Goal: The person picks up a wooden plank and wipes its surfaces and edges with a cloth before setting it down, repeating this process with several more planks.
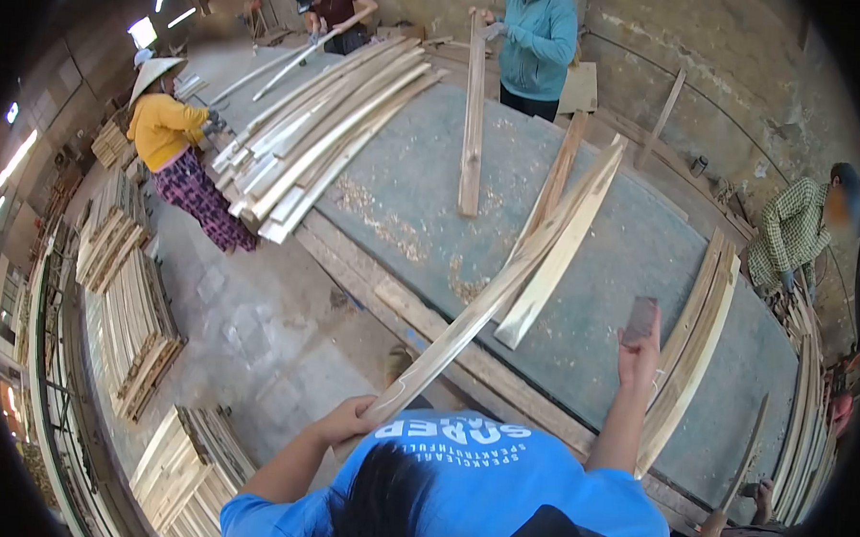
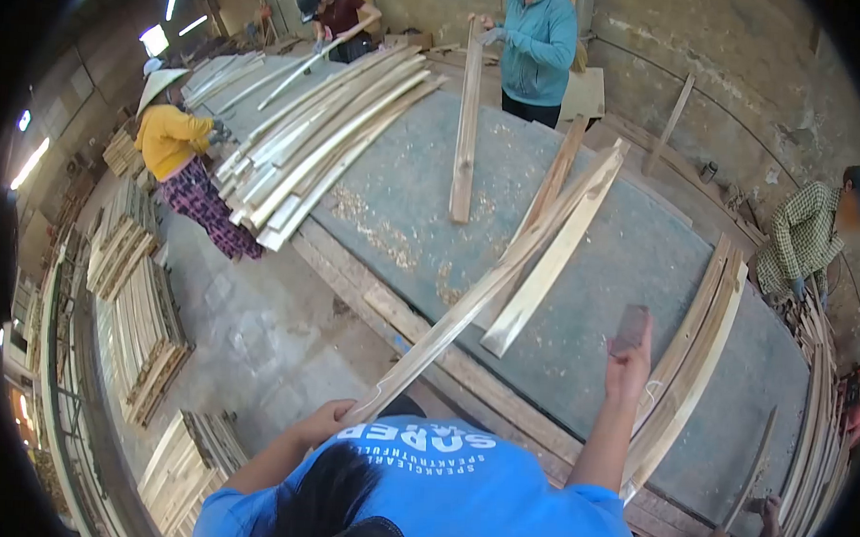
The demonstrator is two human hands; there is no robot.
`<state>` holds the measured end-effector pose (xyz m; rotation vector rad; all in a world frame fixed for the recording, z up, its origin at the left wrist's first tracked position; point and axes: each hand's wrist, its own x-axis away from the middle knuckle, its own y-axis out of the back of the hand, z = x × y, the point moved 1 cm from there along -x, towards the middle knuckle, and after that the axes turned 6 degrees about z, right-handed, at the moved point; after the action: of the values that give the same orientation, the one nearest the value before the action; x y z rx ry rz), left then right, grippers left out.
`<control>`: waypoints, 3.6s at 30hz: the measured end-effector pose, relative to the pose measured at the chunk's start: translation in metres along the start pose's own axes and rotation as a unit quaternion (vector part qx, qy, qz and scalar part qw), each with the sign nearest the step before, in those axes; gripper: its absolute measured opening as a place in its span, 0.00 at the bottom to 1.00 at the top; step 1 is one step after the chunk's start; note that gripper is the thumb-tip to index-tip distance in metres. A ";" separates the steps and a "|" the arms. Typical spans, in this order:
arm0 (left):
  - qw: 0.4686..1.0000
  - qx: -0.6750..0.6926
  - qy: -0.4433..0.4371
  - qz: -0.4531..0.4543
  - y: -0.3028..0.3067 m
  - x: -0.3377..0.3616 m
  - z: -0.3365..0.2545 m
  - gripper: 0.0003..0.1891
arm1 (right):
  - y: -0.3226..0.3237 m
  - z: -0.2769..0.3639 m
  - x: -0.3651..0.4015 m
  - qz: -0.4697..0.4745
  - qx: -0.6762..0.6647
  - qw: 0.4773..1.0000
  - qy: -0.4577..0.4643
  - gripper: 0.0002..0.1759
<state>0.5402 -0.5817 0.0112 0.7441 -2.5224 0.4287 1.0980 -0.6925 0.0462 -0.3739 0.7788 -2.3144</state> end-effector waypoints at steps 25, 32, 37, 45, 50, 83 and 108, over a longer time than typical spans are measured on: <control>0.948 -0.064 -0.115 -0.289 0.368 -0.034 -0.124 0.22 | -0.284 -0.207 -0.038 0.095 -0.290 0.951 -0.045 0.43; 0.835 -0.359 -0.080 -0.408 0.561 -0.121 -0.217 0.33 | -0.271 -0.223 0.005 -0.015 -0.217 0.976 0.001 0.48; 0.752 -0.502 0.066 -0.422 0.591 -0.181 -0.299 0.40 | -0.244 -0.221 0.043 -0.077 -0.174 0.979 0.072 0.49; 0.655 -0.503 -0.355 -0.438 0.386 -0.306 -0.239 0.42 | -0.232 -0.174 0.089 -0.135 -0.213 0.957 0.146 0.49; 0.739 -0.601 -0.303 -0.029 0.137 -0.319 -0.174 0.32 | -0.194 -0.133 0.107 -0.015 -0.175 0.975 0.136 0.53; 0.754 -0.648 0.008 -0.106 -0.022 -0.328 -0.161 0.60 | -0.093 -0.065 0.115 0.133 0.305 0.943 -0.015 0.59; 0.980 -0.109 -0.165 0.026 0.216 -0.111 -0.220 0.67 | -0.349 -0.240 -0.008 0.438 0.725 0.456 0.273 0.40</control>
<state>0.5758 -0.2693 0.1032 0.7140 -2.8416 0.0420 0.8229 -0.3724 0.0747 1.2869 -0.8321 -1.2105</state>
